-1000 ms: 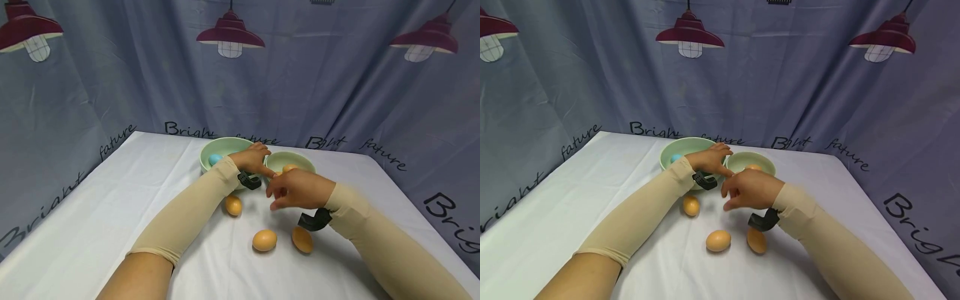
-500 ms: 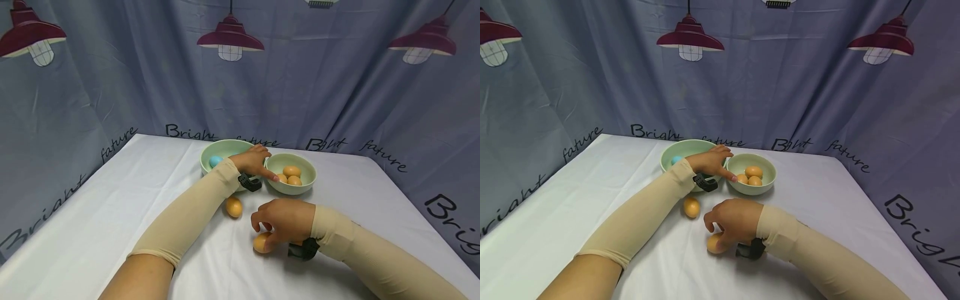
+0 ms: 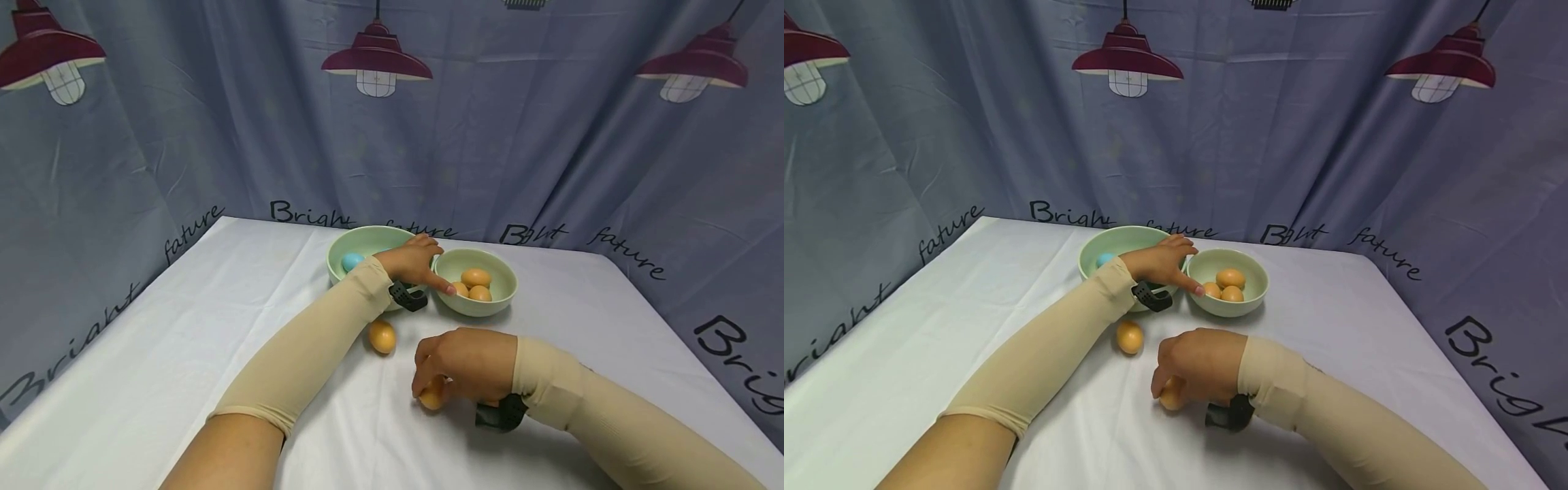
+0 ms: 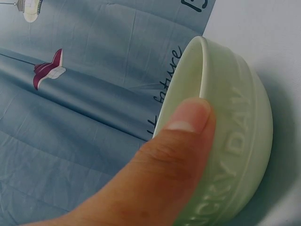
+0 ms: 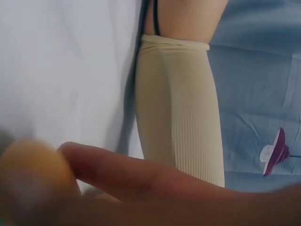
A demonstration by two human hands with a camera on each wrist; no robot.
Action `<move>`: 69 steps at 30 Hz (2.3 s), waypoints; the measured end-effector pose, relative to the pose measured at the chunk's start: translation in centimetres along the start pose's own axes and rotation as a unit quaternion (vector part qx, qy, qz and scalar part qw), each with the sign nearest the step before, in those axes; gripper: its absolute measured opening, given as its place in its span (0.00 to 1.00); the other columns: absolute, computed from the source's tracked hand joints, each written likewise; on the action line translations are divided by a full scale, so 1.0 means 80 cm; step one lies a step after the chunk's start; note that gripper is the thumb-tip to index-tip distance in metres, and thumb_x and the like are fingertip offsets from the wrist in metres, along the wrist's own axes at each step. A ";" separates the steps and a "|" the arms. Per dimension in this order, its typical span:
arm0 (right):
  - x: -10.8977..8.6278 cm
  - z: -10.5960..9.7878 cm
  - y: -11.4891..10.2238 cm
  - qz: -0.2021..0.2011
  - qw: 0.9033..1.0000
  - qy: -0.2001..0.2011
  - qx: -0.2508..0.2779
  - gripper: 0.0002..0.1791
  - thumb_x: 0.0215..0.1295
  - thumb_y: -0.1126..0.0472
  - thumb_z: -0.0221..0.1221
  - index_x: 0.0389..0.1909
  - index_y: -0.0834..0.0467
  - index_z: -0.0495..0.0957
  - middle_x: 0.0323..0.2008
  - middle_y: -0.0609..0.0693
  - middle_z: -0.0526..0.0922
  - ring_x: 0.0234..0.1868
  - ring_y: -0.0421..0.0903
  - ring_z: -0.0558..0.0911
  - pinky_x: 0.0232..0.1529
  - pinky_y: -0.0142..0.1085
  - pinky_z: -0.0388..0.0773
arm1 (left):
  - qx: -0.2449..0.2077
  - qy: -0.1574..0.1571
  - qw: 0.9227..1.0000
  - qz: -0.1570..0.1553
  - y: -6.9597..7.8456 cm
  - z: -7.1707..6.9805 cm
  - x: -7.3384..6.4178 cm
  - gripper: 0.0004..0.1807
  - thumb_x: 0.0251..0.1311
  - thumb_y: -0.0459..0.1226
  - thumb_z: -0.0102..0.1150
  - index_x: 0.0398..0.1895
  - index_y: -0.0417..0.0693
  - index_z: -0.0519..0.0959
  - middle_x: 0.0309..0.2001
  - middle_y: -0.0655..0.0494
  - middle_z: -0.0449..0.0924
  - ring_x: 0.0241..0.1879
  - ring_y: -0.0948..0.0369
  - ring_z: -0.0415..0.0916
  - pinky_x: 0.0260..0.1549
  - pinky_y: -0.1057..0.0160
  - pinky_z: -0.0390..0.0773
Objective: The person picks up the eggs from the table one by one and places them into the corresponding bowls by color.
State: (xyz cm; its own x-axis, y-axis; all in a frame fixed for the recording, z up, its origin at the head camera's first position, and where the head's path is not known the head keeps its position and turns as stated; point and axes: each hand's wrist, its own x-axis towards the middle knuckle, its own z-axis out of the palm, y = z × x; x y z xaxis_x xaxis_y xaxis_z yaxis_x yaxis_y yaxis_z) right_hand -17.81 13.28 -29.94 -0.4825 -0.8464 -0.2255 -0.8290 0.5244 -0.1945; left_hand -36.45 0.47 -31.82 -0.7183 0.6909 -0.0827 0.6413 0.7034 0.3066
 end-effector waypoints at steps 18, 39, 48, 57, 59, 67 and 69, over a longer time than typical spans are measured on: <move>-0.016 -0.023 0.053 -0.036 0.992 0.027 0.114 0.19 0.56 0.66 0.68 0.46 0.42 0.82 0.49 0.38 0.78 0.50 0.33 0.76 0.45 0.32 0.81 | -0.011 0.010 1.000 -0.003 0.002 0.001 -0.001 0.59 0.42 0.73 0.62 0.73 0.49 0.60 0.75 0.55 0.52 0.77 0.55 0.36 0.73 0.53 0.47; -0.050 -0.050 0.139 0.065 0.974 0.207 0.072 0.22 0.55 0.67 0.70 0.48 0.43 0.82 0.52 0.40 0.81 0.51 0.39 0.80 0.50 0.43 0.79 | 0.006 0.005 1.000 -0.005 0.002 0.001 -0.002 0.53 0.49 0.67 0.62 0.73 0.50 0.60 0.76 0.53 0.51 0.77 0.55 0.36 0.74 0.55 0.45; -0.035 -0.020 0.196 0.198 0.936 0.262 0.124 0.22 0.59 0.63 0.68 0.54 0.45 0.80 0.58 0.46 0.78 0.55 0.52 0.81 0.55 0.49 0.77 | -0.001 -0.001 1.000 -0.002 0.000 0.002 -0.002 0.57 0.46 0.72 0.60 0.74 0.49 0.58 0.76 0.52 0.50 0.77 0.54 0.36 0.74 0.53 0.45; -0.018 0.009 0.217 0.198 0.938 0.267 0.097 0.19 0.63 0.66 0.63 0.53 0.46 0.82 0.61 0.48 0.77 0.60 0.51 0.77 0.56 0.48 0.76 | -0.012 0.009 1.000 -0.002 0.000 0.003 -0.002 0.58 0.43 0.72 0.62 0.73 0.49 0.61 0.75 0.52 0.53 0.77 0.54 0.38 0.73 0.52 0.48; -0.017 0.011 0.216 0.188 0.944 0.261 0.069 0.18 0.64 0.67 0.62 0.53 0.47 0.82 0.64 0.51 0.75 0.60 0.53 0.77 0.56 0.49 0.76 | -0.008 0.008 1.000 -0.002 0.001 0.002 -0.002 0.57 0.43 0.72 0.61 0.73 0.49 0.61 0.75 0.52 0.52 0.77 0.54 0.38 0.73 0.53 0.49; -0.012 0.011 0.212 0.182 0.953 0.235 0.048 0.16 0.66 0.67 0.60 0.51 0.47 0.84 0.67 0.54 0.71 0.65 0.57 0.72 0.60 0.52 0.72 | -0.002 0.004 1.000 -0.010 0.002 0.001 -0.004 0.57 0.44 0.73 0.61 0.73 0.51 0.60 0.76 0.53 0.51 0.77 0.54 0.36 0.73 0.53 0.48; -0.013 0.011 0.212 0.170 0.957 0.228 0.056 0.16 0.67 0.68 0.59 0.50 0.49 0.84 0.67 0.57 0.70 0.67 0.58 0.69 0.62 0.52 0.70 | 0.000 0.002 1.000 -0.012 0.002 0.002 -0.004 0.58 0.44 0.73 0.60 0.74 0.51 0.60 0.76 0.54 0.50 0.77 0.54 0.36 0.73 0.53 0.47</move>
State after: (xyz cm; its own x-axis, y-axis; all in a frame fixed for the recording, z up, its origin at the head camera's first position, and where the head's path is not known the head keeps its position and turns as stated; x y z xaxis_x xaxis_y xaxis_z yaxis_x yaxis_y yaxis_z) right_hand -31.10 23.11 -33.85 -0.8134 -0.5642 0.1417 -0.5789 0.7614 -0.2917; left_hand -36.09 0.38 -31.87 -0.7342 0.6735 -0.0857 0.6245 0.7195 0.3038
